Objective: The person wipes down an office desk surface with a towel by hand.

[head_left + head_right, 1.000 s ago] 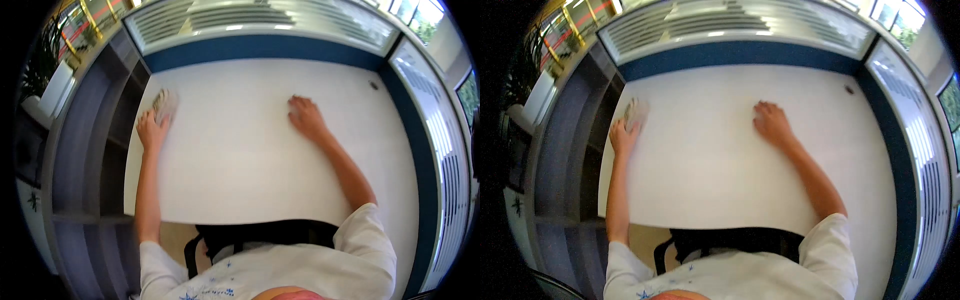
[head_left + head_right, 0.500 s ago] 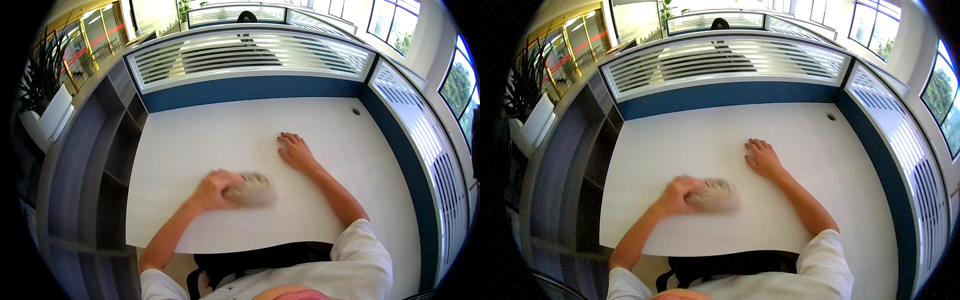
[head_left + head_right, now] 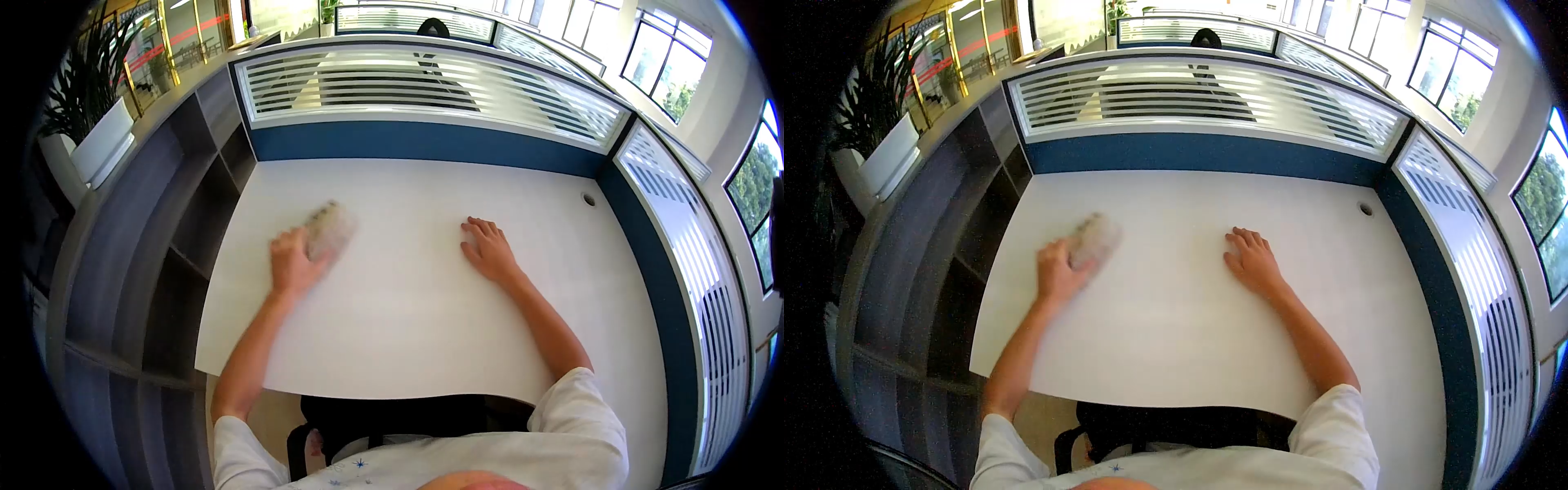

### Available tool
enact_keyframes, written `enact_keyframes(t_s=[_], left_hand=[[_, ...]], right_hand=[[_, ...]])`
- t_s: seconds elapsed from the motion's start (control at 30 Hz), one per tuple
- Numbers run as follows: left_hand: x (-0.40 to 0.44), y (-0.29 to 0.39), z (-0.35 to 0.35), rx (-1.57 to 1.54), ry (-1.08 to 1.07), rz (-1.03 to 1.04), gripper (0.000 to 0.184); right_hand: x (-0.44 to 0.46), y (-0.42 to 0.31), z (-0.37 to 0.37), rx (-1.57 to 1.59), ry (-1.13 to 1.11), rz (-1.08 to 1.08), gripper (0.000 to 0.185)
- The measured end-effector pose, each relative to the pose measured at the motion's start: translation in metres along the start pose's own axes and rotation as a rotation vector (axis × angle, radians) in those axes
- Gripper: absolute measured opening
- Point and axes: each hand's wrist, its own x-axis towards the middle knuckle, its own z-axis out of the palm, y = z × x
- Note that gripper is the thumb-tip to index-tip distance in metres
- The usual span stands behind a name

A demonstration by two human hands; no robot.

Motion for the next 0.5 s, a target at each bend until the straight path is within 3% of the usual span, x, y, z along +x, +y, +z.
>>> enact_keyframes(t_s=[0.03,0.17,0.27,0.37,0.4,0.43,0.47,0.5], left_hand=[[-0.011,0.023,0.008,-0.173,0.031,0.118,0.055],[-0.036,0.091,0.003,-0.727,-0.489,0.574,0.058],[-0.034,0.092,-0.001,-0.764,-0.611,0.651,0.065],[-0.014,0.063,-0.007,-0.587,-0.547,0.489,0.064],[-0.005,0.047,-0.005,-0.565,-0.426,0.424,0.061],[0.004,0.039,-0.014,-0.525,-0.432,0.147,0.059],[0.013,0.009,-0.002,-0.458,-0.344,0.0,0.062],[0.019,-0.014,-0.005,-0.228,-0.207,-0.009,0.066]], right_hand=[[0.001,0.0,0.0,0.01,0.004,0.0,0.047],[-0.001,0.002,0.003,0.016,0.01,0.002,0.047],[0.0,0.001,0.0,-0.008,0.005,-0.001,0.046],[-0.001,0.0,0.0,-0.001,0.006,-0.005,0.046],[-0.001,-0.001,0.0,0.007,0.009,-0.009,0.046],[0.0,-0.002,0.0,0.01,0.013,-0.011,0.045],[-0.001,-0.002,-0.001,0.012,0.013,-0.014,0.045],[-0.002,-0.003,-0.002,0.012,0.013,-0.016,0.045]])
